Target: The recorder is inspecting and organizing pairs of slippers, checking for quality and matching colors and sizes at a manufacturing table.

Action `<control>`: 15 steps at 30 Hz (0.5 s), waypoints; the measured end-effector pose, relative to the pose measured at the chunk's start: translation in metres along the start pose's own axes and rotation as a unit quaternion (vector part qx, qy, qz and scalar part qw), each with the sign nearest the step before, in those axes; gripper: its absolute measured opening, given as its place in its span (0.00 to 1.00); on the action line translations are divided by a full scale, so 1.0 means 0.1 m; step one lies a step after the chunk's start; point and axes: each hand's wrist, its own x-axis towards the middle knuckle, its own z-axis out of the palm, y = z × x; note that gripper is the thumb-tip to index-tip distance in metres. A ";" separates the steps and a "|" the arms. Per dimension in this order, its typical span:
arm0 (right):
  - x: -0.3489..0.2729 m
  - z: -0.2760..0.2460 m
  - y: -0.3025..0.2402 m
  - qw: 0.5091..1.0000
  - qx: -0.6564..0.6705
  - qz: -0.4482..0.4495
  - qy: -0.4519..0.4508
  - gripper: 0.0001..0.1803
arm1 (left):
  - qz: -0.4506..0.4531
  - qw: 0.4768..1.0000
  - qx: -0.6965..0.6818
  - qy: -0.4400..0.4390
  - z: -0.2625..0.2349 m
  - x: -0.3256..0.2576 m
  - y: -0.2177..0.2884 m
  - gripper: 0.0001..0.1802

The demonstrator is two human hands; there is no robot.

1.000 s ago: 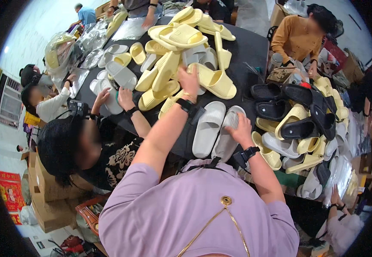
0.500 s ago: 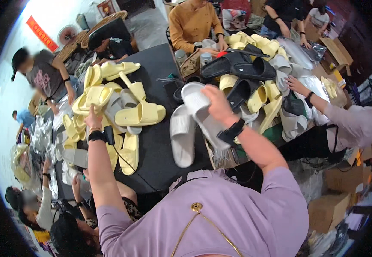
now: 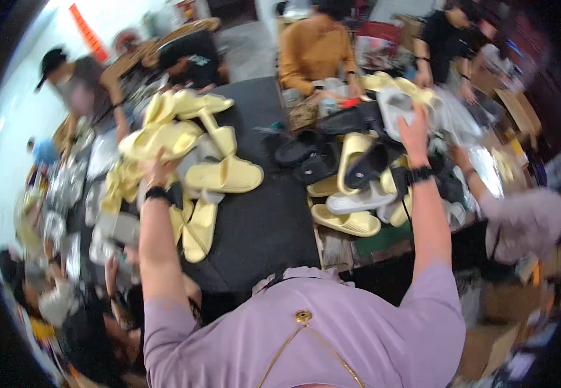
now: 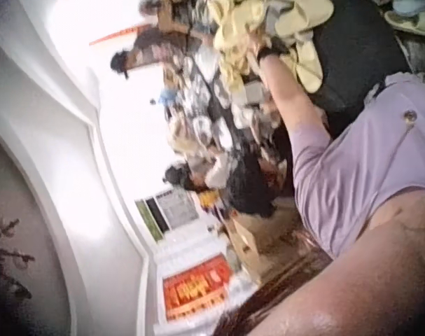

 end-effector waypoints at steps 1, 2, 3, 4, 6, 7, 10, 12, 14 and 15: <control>-0.23 0.10 0.03 1.000 0.009 -0.021 0.005 0.26 | -0.010 1.000 0.004 0.026 0.15 -0.19 0.10 0.26; -0.47 0.24 -0.03 0.999 0.038 0.004 0.005 0.21 | -0.001 0.998 0.029 0.049 0.17 -0.28 0.14 0.25; -0.66 0.31 -0.14 0.995 0.084 0.026 -0.056 0.18 | 0.006 0.996 0.053 0.074 0.18 -0.37 0.17 0.23; -0.85 0.36 -0.24 0.984 0.123 0.050 -0.115 0.16 | 0.047 0.983 0.064 0.167 0.29 -0.46 0.16 0.22; -1.26 0.60 -0.46 0.963 0.200 0.083 -0.158 0.11 | 0.031 0.995 -0.032 0.091 -0.24 -0.04 -0.14 0.29; -1.43 0.62 -0.53 0.961 0.196 0.055 -0.186 0.10 | 0.031 0.994 -0.028 0.099 -0.13 -0.12 -0.20 0.32; -1.88 0.87 -0.85 0.920 0.254 0.047 -0.295 0.08 | 0.056 0.986 -0.064 0.141 -0.12 -0.26 -0.26 0.38; -2.08 0.97 -1.02 0.894 0.297 0.075 -0.326 0.08 | 0.003 0.985 -0.025 0.169 0.09 -0.42 -0.12 0.36; -2.20 1.09 -1.14 0.882 0.318 0.054 -0.345 0.07 | -0.032 0.983 -0.015 0.179 0.10 -0.49 0.01 0.35; -2.27 1.14 -1.14 0.870 0.329 0.065 -0.362 0.07 | -0.036 0.986 0.001 0.160 0.08 -0.48 0.02 0.30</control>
